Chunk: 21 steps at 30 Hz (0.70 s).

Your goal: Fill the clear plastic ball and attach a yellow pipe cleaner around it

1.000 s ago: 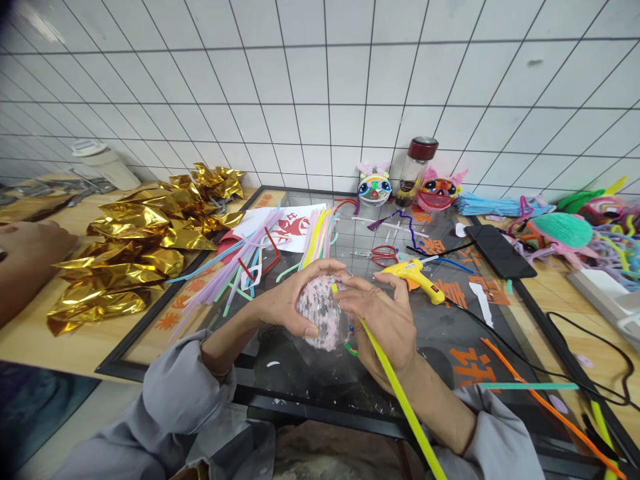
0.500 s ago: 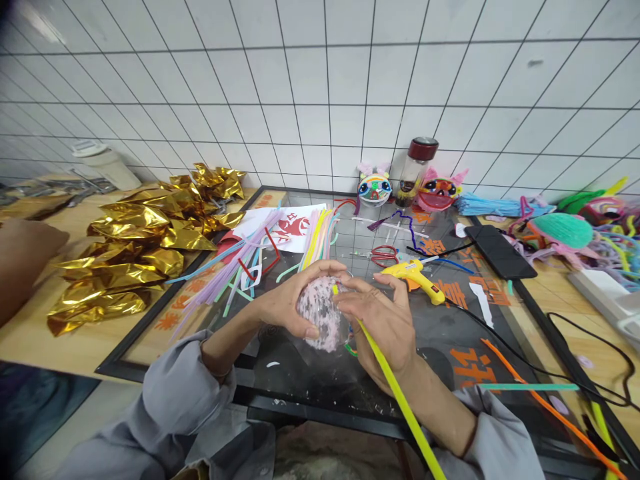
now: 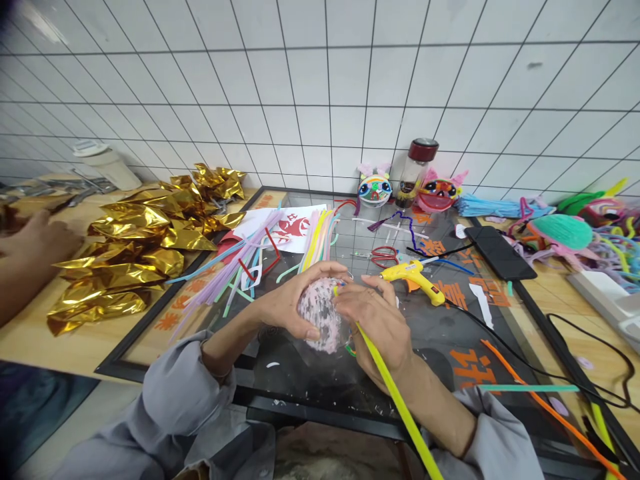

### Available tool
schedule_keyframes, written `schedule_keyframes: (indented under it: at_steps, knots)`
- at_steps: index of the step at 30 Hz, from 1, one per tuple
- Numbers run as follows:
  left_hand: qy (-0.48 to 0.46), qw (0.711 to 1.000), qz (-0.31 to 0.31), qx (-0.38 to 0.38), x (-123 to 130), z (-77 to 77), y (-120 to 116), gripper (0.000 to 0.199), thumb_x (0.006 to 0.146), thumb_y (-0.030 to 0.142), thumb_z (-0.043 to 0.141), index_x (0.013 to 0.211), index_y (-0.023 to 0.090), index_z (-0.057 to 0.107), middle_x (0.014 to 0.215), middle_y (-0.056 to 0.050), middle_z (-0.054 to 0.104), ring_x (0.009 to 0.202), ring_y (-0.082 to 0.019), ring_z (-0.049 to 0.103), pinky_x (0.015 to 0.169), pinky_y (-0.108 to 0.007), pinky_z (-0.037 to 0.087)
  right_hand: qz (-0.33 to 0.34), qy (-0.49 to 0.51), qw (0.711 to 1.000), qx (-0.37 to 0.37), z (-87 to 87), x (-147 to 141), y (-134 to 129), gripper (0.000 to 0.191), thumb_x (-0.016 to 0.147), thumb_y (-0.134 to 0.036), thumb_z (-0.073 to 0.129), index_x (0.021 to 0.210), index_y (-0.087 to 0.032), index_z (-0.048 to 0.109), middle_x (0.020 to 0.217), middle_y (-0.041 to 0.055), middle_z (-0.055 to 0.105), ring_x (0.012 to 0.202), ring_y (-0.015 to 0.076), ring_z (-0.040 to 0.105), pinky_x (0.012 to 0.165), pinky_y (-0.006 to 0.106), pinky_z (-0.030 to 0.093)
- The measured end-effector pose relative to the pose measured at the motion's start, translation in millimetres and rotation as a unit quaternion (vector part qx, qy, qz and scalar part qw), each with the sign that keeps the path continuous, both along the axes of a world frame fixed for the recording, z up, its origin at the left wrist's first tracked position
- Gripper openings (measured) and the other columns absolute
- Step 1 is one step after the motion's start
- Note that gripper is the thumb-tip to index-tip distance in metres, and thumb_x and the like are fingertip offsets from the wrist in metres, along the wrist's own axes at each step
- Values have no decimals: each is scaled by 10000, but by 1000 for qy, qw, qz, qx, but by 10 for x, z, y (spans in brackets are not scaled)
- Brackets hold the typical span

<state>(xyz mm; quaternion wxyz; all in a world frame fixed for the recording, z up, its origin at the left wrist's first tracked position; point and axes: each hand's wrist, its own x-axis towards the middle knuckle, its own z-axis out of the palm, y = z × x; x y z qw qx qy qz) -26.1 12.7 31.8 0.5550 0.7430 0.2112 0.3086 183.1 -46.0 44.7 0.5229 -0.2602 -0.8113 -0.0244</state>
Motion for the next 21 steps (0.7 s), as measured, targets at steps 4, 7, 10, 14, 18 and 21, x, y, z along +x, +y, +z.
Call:
schedule_keyframes:
  at_steps: [4,7,10,14,18,21]
  knots:
    - [3,1000,3,2,9,3,-5,1037,495,372,923,1387,194,425,1408,-148,510,1367,-355,477,1188,-482,340,11,7,1000,-7,3,2,-7,252,857,-7,574,996,-204,645,877,50,801,866,219,791,968,436,562]
    - [6,1000,2,-6,12,17,-11,1038,496,370,921,1391,193,426,1419,-150,507,1372,-357,477,1188,-479,344,15,14,1000,-2,-2,-11,-6,249,860,0,574,1007,-187,647,883,67,800,882,217,790,979,433,570]
    - [8,1000,-2,-14,13,30,-19,1044,499,363,922,1399,194,420,1422,-154,509,1371,-356,485,1183,-478,355,14,17,1000,1,3,-20,-4,241,877,-7,559,1013,-186,646,865,68,796,873,209,789,976,431,577]
    - [5,1000,-8,-19,16,29,-29,1059,490,360,932,1401,196,420,1405,-152,527,1369,-358,488,1183,-482,354,10,8,1000,-1,24,-18,-10,240,896,-24,546,1023,-205,639,861,58,796,820,197,789,950,437,595]
    - [5,1000,-2,-14,18,24,-32,1059,482,370,936,1395,195,428,1435,-155,502,1386,-369,467,1195,-498,334,5,4,1000,-1,35,-20,-20,242,906,-31,533,1034,-214,627,854,53,796,802,191,788,945,436,597]
    - [4,1000,-7,-10,21,26,-30,1062,477,374,935,1394,201,429,1431,-152,507,1383,-368,470,1195,-507,334,1,4,1000,-4,33,-27,-23,245,908,-37,521,1040,-218,621,864,52,798,799,194,789,954,436,587]
